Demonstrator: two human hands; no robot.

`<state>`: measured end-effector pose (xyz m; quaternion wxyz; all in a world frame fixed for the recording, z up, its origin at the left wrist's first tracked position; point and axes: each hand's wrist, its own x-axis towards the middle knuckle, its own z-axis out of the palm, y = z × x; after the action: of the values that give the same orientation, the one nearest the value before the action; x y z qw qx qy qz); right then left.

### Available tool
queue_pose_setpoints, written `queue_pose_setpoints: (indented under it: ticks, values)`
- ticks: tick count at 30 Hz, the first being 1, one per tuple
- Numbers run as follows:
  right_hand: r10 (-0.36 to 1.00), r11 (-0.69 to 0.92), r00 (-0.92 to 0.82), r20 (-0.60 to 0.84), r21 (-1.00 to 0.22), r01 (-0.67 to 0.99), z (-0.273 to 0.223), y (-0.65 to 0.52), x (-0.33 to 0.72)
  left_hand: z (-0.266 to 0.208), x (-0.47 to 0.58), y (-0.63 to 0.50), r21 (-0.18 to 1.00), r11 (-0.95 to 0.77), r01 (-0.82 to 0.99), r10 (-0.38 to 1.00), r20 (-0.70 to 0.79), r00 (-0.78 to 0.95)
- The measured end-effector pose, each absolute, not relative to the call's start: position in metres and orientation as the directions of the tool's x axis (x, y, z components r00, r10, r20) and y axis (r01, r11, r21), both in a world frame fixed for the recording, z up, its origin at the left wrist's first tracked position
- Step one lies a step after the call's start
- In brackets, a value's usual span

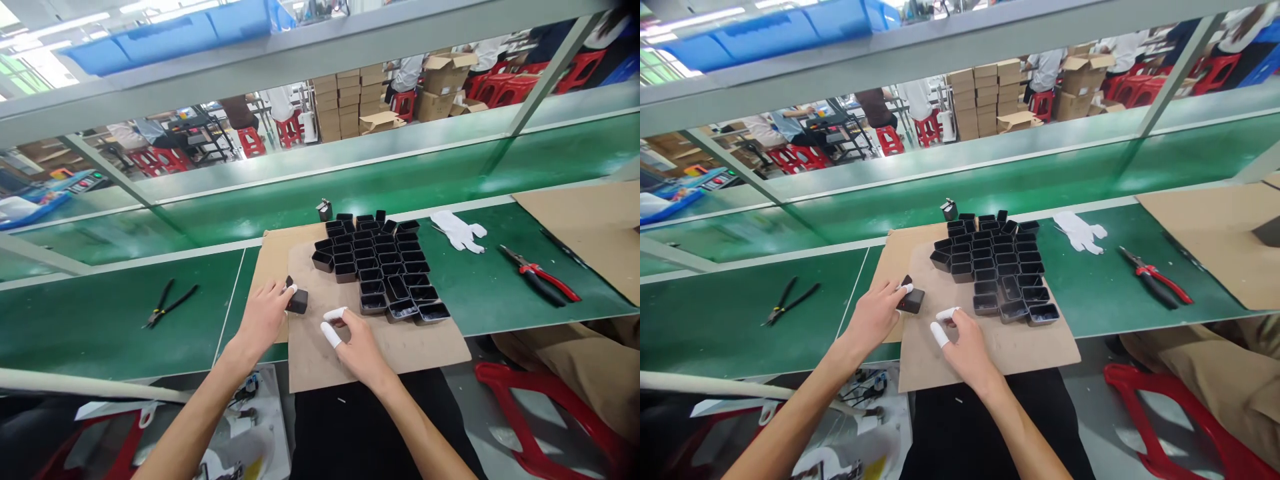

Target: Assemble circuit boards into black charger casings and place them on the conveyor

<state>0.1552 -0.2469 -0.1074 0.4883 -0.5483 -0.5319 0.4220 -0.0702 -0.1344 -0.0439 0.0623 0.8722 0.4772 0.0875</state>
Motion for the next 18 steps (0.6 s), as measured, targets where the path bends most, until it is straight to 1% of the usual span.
queue_pose_setpoints:
  ticks: [2,4,6,8,9,11,14,18]
  values:
    - [0.996,0.052,0.067,0.067,-0.978,0.203,-0.109,-0.246,0.154,-0.042,-0.07,-0.136,0.186,-0.559,0.808,0.827,0.049,0.561]
    - [0.995,0.067,0.062,0.083,-0.971,0.229,-0.11,-0.245,0.153,-0.047,-0.067,-0.141,0.218,-0.536,0.816,0.837,0.009,0.548]
    - [0.994,0.079,0.059,0.097,-0.965,0.25,-0.111,-0.246,0.153,-0.058,-0.061,-0.149,0.286,-0.434,0.854,0.894,0.015,0.449]
    - [0.993,0.084,0.06,0.102,-0.963,0.255,-0.111,-0.246,0.153,-0.071,-0.054,-0.158,0.358,-0.315,0.879,0.947,0.058,0.315]
    - [0.993,0.084,0.058,0.101,-0.964,0.253,-0.111,-0.247,0.153,-0.076,-0.051,-0.162,0.388,-0.276,0.879,0.961,0.079,0.266]
    - [0.994,0.084,0.053,0.1,-0.966,0.246,-0.11,-0.247,0.154,-0.079,-0.049,-0.165,0.431,-0.245,0.868,0.969,0.104,0.222]
    - [0.994,0.094,0.033,0.104,-0.97,0.223,-0.11,-0.248,0.156,-0.065,-0.057,-0.161,0.534,-0.211,0.819,0.977,0.096,0.189]
    - [0.995,0.086,0.039,0.097,-0.973,0.214,-0.11,-0.248,0.156,-0.037,-0.07,-0.151,0.678,-0.17,0.715,0.975,0.009,0.224]
